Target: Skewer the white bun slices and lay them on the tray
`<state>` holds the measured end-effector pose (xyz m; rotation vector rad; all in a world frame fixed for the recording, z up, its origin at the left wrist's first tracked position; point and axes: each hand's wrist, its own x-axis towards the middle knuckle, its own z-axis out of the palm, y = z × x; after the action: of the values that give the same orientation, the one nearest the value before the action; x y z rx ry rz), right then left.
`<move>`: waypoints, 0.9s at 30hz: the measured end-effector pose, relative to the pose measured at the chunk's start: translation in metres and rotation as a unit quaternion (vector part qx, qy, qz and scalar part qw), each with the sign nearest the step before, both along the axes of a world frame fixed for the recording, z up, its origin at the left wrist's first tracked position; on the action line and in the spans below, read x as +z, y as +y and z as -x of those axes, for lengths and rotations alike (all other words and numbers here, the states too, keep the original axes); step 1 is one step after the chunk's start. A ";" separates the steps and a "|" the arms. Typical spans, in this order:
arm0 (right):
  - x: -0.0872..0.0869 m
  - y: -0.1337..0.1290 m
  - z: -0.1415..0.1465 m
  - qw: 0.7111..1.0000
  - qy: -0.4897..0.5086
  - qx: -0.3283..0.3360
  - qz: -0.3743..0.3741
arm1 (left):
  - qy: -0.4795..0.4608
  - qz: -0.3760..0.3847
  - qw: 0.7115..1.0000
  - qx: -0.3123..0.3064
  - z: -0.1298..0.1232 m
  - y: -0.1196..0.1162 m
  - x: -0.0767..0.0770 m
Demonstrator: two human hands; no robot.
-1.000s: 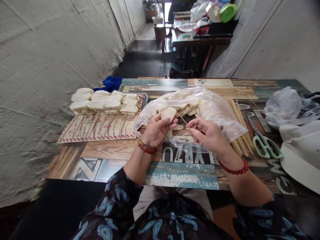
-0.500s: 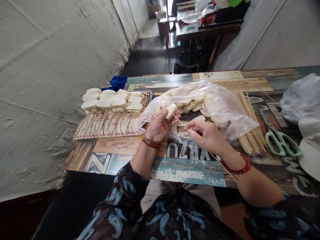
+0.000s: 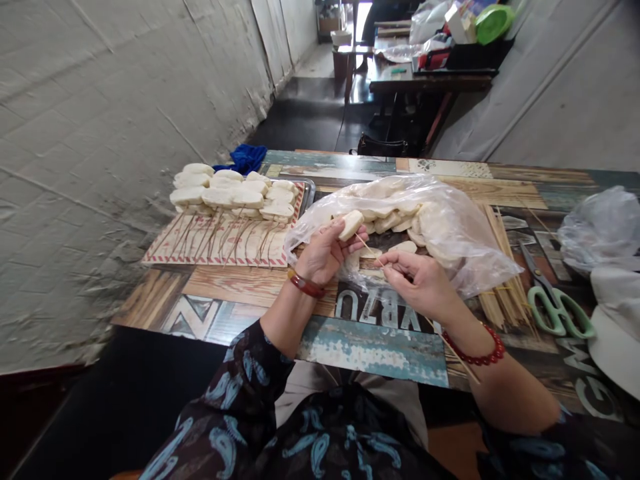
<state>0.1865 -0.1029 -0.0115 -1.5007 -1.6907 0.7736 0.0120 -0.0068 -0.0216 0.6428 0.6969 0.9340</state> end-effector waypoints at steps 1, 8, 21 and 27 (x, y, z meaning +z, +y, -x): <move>-0.001 0.000 0.000 1.000 0.000 0.000 0.001 | 0.004 -0.002 1.000 0.000 0.000 0.000 0.000; 0.000 0.001 0.000 1.000 0.009 -0.002 0.007 | 0.008 -0.017 1.000 -0.008 0.000 0.001 -0.003; -0.001 0.003 0.000 1.000 0.020 -0.008 0.012 | 0.004 -0.088 0.996 0.003 -0.001 -0.001 -0.004; -0.005 0.004 0.000 1.000 0.005 -0.019 -0.024 | 0.018 -0.118 0.993 0.011 -0.003 -0.003 -0.004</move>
<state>0.1866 -0.0990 -0.0161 -1.4899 -1.6573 0.7143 0.0154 -0.0095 -0.0251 0.8638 0.6311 1.0369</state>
